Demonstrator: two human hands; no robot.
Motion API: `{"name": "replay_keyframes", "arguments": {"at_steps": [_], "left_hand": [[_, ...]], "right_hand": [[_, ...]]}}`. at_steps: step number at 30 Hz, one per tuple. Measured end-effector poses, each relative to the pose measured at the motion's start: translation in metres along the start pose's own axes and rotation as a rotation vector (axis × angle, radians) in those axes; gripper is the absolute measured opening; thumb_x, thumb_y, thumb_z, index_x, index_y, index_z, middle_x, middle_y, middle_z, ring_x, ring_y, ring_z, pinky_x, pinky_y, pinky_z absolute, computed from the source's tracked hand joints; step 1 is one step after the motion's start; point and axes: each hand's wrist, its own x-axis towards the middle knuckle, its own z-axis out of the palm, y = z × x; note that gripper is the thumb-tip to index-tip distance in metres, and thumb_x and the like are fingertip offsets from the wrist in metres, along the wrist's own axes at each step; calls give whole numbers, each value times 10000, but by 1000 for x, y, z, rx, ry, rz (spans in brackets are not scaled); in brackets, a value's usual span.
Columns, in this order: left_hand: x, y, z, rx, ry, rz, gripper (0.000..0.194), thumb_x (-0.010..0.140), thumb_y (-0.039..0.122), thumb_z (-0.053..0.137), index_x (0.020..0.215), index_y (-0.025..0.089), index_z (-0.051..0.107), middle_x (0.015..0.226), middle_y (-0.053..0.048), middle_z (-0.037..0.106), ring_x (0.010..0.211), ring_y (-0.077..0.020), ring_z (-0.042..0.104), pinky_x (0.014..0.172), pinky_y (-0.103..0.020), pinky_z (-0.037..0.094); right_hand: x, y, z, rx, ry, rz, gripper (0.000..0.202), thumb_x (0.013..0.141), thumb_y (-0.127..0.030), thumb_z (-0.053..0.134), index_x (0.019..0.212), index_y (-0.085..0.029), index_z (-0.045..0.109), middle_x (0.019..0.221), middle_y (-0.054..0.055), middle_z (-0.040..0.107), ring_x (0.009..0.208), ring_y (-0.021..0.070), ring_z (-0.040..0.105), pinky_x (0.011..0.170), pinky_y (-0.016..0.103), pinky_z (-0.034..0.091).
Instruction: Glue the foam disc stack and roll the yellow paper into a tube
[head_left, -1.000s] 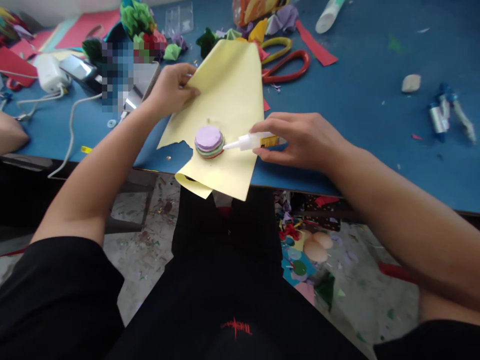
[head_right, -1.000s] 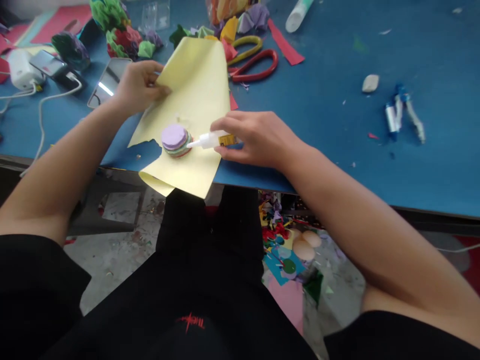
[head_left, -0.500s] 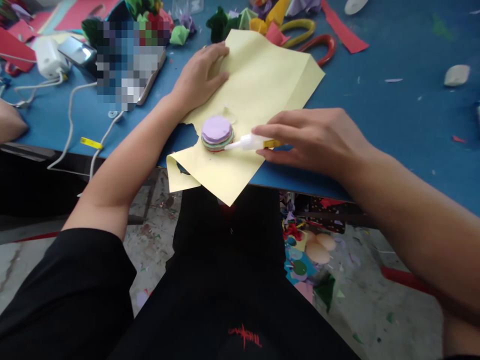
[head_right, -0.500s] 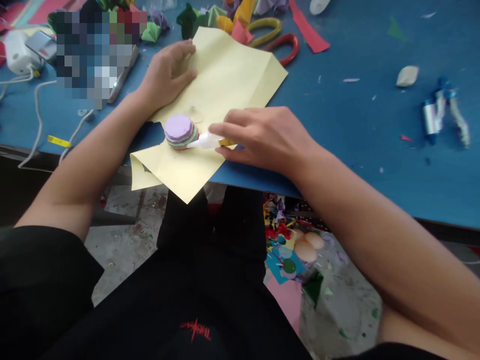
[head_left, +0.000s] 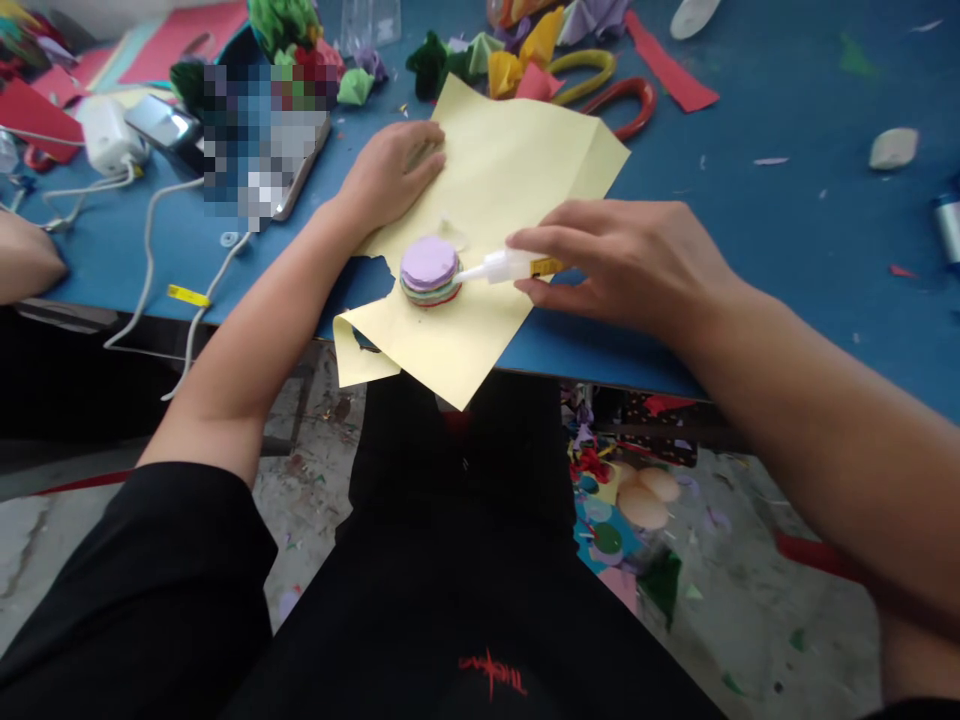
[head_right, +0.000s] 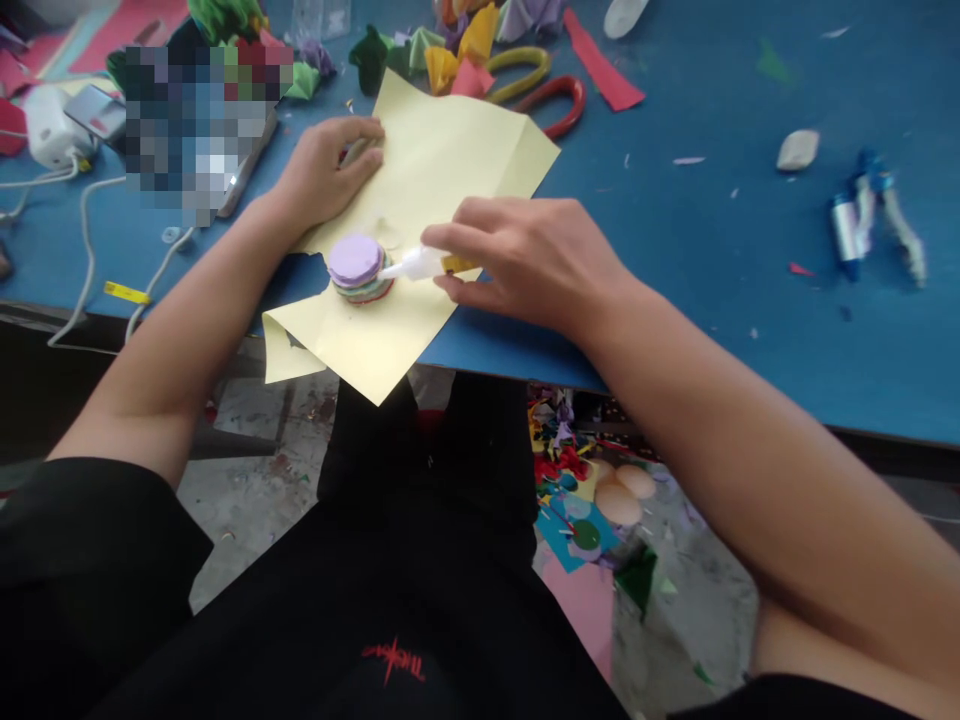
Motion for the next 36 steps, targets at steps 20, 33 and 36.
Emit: {"name": "replay_keyframes", "arguments": {"at_steps": [20,33,36], "left_hand": [[-6,10,-4,-136,-36,-114,566,721,640,353,1164,365,574,1261,198,589,1248,-174,466,1146,-372,294],[-6,12,-5,-89,-46,-108,553,761,595,336,1185,318,560,1292,161,577,1224,-172,486,1117,-364,299],[-7,12,-5,-92,-37,-107,549,748,594,335,1169,329,568,1278,179,582,1208,-166,496,1114,-337,309]], "right_hand": [[1,7,5,90,34,79,378,902,-442,446,1211,-275,587,1078,48,656,896,219,606,658,316,410],[2,7,7,119,53,69,380,890,-432,446,1209,-271,575,1065,48,643,842,205,605,666,317,430],[2,5,6,146,70,93,390,888,-439,448,1209,-259,575,1085,54,640,857,211,609,682,323,439]]}}
